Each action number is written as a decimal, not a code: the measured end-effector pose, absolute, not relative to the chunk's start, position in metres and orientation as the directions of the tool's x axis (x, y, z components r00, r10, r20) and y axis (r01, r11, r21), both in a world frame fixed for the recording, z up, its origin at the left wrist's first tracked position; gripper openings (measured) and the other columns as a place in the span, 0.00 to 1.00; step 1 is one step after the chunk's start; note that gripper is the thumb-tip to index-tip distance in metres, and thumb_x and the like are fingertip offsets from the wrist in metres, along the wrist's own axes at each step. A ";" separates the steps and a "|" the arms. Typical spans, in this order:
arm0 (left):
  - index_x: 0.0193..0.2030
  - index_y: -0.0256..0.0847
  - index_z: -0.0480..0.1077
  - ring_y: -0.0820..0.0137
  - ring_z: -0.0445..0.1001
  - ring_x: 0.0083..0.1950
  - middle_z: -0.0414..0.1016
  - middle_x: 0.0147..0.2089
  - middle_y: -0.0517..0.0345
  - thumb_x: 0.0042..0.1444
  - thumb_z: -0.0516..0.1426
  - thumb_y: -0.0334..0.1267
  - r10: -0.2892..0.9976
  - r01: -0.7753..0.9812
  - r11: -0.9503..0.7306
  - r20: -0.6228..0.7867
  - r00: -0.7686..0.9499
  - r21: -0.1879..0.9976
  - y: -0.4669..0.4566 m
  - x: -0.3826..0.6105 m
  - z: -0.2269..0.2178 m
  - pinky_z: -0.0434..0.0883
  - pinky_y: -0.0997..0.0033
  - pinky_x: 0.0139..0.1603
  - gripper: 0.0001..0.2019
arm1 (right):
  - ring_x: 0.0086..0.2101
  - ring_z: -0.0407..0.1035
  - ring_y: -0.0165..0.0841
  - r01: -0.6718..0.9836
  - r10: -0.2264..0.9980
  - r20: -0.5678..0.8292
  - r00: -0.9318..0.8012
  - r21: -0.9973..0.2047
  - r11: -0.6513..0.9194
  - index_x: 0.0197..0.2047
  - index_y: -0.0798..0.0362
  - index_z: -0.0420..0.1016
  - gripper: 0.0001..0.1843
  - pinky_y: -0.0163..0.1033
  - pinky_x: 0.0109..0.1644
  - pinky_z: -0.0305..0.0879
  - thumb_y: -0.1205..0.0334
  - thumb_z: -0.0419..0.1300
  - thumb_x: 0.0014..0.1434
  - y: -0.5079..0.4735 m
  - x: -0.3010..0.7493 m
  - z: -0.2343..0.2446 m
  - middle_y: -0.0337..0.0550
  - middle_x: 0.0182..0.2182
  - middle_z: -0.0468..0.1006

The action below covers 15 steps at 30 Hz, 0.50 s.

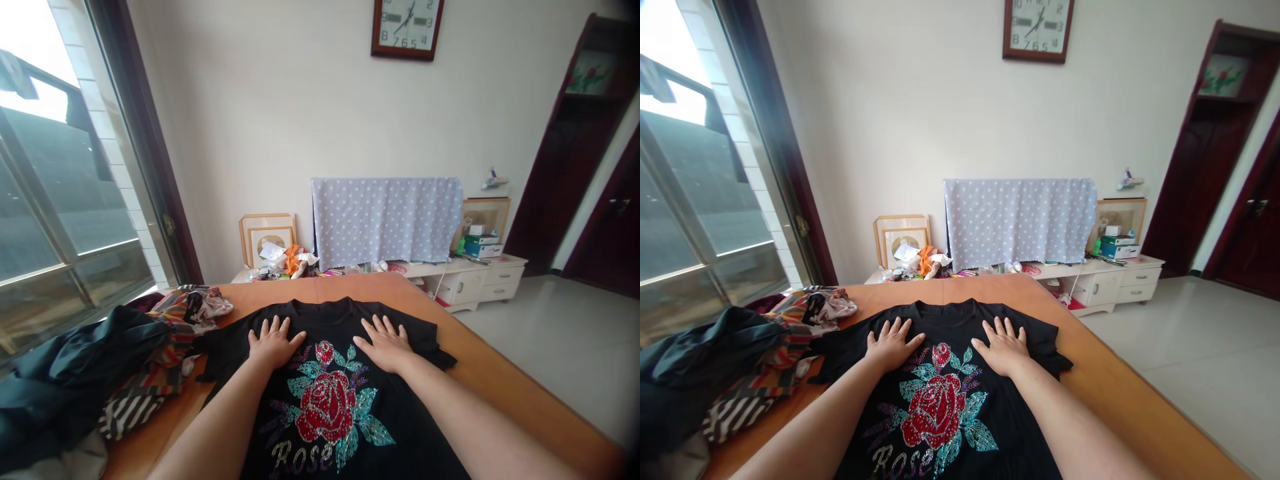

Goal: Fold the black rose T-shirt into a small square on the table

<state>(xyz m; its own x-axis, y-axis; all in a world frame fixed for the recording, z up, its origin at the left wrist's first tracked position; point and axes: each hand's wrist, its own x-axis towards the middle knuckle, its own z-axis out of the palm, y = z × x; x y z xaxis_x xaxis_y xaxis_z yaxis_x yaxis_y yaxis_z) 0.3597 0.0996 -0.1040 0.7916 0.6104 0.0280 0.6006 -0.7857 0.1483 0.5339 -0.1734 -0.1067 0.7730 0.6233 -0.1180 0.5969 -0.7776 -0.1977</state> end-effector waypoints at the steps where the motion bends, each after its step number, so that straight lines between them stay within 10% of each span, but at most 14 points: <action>1: 0.74 0.54 0.51 0.41 0.36 0.76 0.40 0.78 0.51 0.52 0.36 0.76 0.608 0.599 -0.787 0.023 0.794 0.147 0.100 0.360 -0.103 0.36 0.25 0.67 0.47 | 0.71 0.26 0.50 0.599 0.625 -0.116 0.772 -0.195 -0.777 0.74 0.37 0.40 0.50 0.67 0.68 0.23 0.22 0.30 0.56 -0.173 0.533 -0.106 0.40 0.75 0.33; 15: 0.73 0.53 0.52 0.48 0.37 0.77 0.41 0.77 0.52 0.57 0.35 0.73 0.536 0.531 -0.842 0.041 0.843 0.098 0.047 0.223 -0.095 0.35 0.31 0.69 0.44 | 0.71 0.33 0.49 0.614 0.641 -0.192 0.743 -0.184 -0.767 0.74 0.39 0.43 0.41 0.65 0.69 0.31 0.31 0.36 0.63 -0.241 0.441 -0.085 0.43 0.75 0.37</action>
<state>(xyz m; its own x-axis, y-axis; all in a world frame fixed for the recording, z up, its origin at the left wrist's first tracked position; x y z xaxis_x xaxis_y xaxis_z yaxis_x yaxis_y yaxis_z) 0.2229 0.0465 -0.0949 0.8430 0.5363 0.0414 0.5307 -0.8419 0.0980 0.4412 -0.2406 -0.0853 0.7431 0.6409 -0.1924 0.6143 -0.7674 -0.1838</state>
